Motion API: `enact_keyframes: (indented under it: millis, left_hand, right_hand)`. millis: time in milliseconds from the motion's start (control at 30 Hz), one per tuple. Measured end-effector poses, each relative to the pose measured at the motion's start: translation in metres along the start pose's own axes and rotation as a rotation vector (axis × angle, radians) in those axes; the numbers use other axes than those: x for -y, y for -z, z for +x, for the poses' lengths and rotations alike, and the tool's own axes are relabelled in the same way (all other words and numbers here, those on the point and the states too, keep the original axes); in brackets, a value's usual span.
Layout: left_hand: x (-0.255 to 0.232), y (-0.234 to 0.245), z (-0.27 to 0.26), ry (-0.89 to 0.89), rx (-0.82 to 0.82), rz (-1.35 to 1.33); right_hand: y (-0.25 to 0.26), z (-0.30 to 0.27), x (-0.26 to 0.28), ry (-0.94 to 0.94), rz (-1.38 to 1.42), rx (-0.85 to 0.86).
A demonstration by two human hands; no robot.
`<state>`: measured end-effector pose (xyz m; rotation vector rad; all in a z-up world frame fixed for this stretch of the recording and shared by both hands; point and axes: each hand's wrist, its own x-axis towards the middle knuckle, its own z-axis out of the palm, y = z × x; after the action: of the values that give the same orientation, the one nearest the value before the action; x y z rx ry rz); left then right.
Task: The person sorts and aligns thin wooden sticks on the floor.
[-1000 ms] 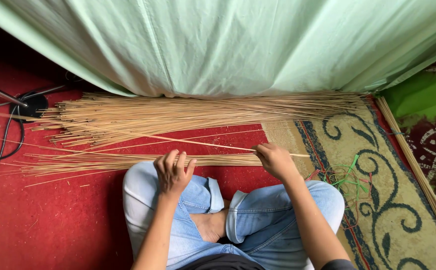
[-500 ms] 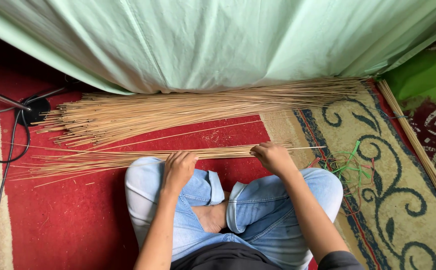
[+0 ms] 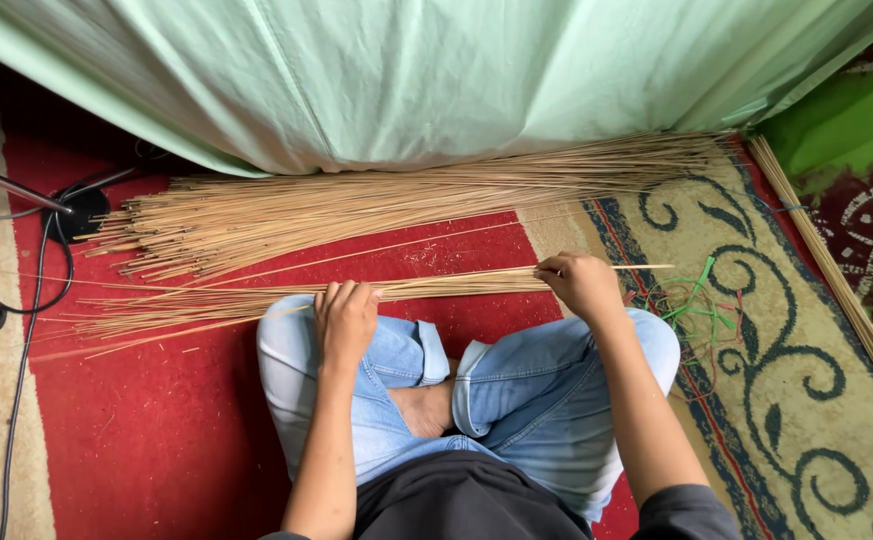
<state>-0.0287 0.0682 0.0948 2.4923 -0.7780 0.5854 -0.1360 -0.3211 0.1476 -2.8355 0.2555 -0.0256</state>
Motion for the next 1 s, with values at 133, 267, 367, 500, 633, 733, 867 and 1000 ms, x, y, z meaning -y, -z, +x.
enact_keyframes:
  millis: [133, 267, 367, 500, 633, 733, 867, 1000]
  left_hand:
    - [-0.024, -0.009, 0.006, -0.042, 0.016, -0.029]
    - [-0.005, 0.01, 0.004, 0.018, 0.002, 0.013]
    - [-0.008, 0.006, 0.005, 0.041, -0.036, 0.04]
    - [-0.036, -0.002, 0.013, -0.016, 0.007, 0.024]
    - [0.0, 0.017, 0.01, 0.039, 0.004, 0.098]
    - [-0.009, 0.011, 0.015, 0.075, -0.037, 0.215]
    - [-0.047, -0.011, 0.022, -0.045, 0.021, 0.052]
    - [-0.026, 0.013, 0.029, 0.023, 0.07, 0.124]
  right_hand:
    - [-0.014, 0.004, 0.039, 0.086, -0.01, 0.088]
    - [0.009, 0.008, 0.014, -0.011, -0.121, 0.074]
    - [0.009, 0.016, 0.025, -0.022, -0.134, 0.095]
    - [0.001, 0.022, 0.064, -0.018, 0.057, 0.314]
    - [-0.006, 0.023, 0.012, -0.169, 0.008, 0.248]
    - [-0.02, 0.021, 0.015, -0.148, -0.074, 0.135]
    - [-0.014, 0.022, 0.044, 0.106, 0.066, 0.08]
    - [-0.017, 0.021, 0.004, -0.041, 0.035, 0.078]
